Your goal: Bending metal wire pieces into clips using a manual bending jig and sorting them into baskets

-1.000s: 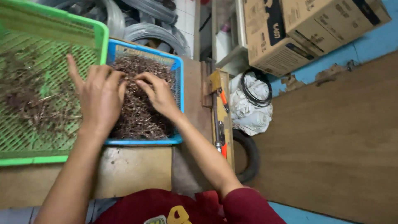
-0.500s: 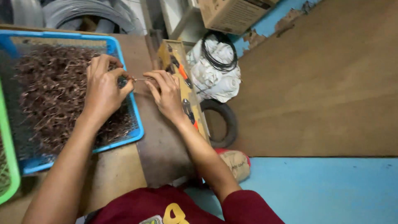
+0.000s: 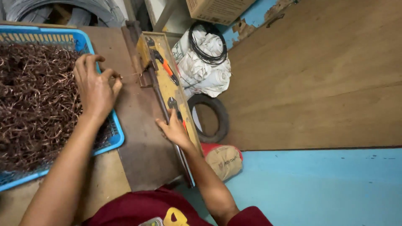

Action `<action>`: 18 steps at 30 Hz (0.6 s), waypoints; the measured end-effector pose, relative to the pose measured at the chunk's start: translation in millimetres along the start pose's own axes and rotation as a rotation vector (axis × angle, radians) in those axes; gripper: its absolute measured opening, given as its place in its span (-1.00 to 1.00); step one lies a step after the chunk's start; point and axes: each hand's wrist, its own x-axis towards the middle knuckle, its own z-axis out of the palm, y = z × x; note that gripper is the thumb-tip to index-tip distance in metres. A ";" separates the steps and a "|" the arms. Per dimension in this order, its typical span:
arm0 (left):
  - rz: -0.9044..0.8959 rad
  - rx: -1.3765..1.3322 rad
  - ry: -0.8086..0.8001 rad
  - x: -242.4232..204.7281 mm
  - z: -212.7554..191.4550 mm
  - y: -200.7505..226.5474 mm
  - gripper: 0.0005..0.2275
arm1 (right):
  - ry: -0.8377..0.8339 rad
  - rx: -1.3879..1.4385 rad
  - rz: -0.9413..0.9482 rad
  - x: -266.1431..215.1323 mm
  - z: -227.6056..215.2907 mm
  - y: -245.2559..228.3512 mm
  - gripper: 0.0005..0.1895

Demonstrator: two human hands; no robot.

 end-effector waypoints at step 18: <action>-0.111 0.042 0.039 12.7 76.8 27.0 -0.90 | -0.367 0.642 0.047 -28.4 -99.1 -124.2 -0.88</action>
